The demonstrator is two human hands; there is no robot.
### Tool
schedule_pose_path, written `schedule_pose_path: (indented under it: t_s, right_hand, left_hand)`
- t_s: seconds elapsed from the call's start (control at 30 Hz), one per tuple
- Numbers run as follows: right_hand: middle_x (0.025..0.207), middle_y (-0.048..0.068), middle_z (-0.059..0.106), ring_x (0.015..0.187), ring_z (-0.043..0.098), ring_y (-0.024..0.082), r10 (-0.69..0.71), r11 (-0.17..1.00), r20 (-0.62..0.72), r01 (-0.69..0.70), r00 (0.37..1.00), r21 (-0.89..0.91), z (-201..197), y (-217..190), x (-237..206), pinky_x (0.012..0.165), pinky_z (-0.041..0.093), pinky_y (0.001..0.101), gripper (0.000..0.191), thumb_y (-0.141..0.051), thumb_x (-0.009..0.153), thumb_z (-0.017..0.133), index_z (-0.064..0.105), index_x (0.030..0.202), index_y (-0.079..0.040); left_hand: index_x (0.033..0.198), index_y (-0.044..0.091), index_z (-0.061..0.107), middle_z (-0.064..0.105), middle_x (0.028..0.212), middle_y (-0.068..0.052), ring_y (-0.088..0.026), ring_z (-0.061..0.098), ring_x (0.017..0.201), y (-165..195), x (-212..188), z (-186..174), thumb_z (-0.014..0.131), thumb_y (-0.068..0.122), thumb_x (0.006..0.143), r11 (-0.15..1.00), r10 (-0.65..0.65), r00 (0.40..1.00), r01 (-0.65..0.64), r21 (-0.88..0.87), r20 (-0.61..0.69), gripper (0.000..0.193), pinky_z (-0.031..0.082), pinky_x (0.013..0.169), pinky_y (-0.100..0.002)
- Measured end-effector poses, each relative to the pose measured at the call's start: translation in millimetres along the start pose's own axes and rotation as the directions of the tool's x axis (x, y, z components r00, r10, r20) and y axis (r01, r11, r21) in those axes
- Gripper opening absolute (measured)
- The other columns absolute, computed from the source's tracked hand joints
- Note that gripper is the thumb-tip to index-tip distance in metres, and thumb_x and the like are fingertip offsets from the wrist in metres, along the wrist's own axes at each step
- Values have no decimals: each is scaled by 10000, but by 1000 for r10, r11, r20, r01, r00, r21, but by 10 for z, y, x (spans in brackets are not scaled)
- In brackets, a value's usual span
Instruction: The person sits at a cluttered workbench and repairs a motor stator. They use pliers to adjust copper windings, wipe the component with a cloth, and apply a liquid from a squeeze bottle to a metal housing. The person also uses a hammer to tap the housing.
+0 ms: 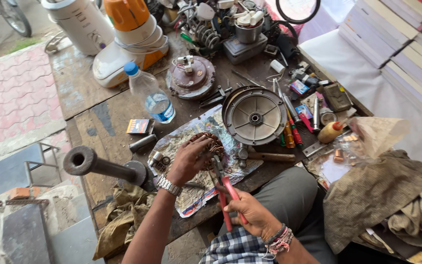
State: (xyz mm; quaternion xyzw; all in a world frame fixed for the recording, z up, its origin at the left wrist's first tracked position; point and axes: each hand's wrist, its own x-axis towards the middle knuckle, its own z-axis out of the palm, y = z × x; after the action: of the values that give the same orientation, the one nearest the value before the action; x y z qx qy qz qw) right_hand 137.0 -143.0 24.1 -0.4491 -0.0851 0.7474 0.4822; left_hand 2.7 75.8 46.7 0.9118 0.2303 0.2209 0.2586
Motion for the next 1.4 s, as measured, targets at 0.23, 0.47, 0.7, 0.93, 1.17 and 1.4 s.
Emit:
schedule_pose_path:
  t_s: [0.23,0.47,0.7,0.93,1.17,1.4]
  right_hand:
    - [1095,32,588,1041,564,152,71,997,-66,-72,995,-21,60,-98,-19,882,529,441,647,-50,820,608,525,1454,-148]
    - [843,58,598,604,494,226,-29,923,-82,-4,996,-384,-202,-129,240,473,340,319,408,-32,831,640,581,1227,53]
    - [842,130,690,758,675,252,-233,175,-13,29,972,-984,-355,-742,372,681,517,397,353,-128,791,654,637,1135,-51]
    - [800,154,699,725,696,288,-155,129,-109,-89,982,-988,-162,-1213,303,682,531,444,203,-134,814,622,638,989,-34]
    - [829,199,708,774,708,335,-94,-17,-96,-98,991,-995,-127,-1263,423,725,522,467,195,-136,830,598,670,946,3]
    - [984,223,706,938,708,379,-69,-137,-138,-147,988,-980,13,-1206,648,837,538,480,234,-148,871,584,669,1020,12]
  left_hand:
    - [1172,102,716,757,1026,-77,-230,681,990,-37,-46,32,743,189,914,998,-56,979,60,15,-195,275,452,1027,-444]
    - [1144,101,729,732,988,-71,-236,637,934,-62,-90,152,785,203,887,976,-216,903,188,-111,-372,282,466,867,-395]
    - [1091,99,713,737,1098,-80,-229,657,1074,96,-17,319,797,227,888,956,-246,855,135,-261,-456,255,544,885,-386]
    - [1109,85,726,741,1144,-93,-255,630,1175,107,-44,275,786,191,897,969,-212,856,120,-217,-472,245,557,949,-392]
    - [1137,84,718,722,1159,-104,-247,640,1172,58,-128,356,778,210,894,942,-273,846,140,-305,-457,280,577,932,-373]
    - [1126,92,713,752,1127,-96,-282,622,1221,71,-135,378,765,179,918,972,-189,865,95,-217,-464,231,541,976,-411]
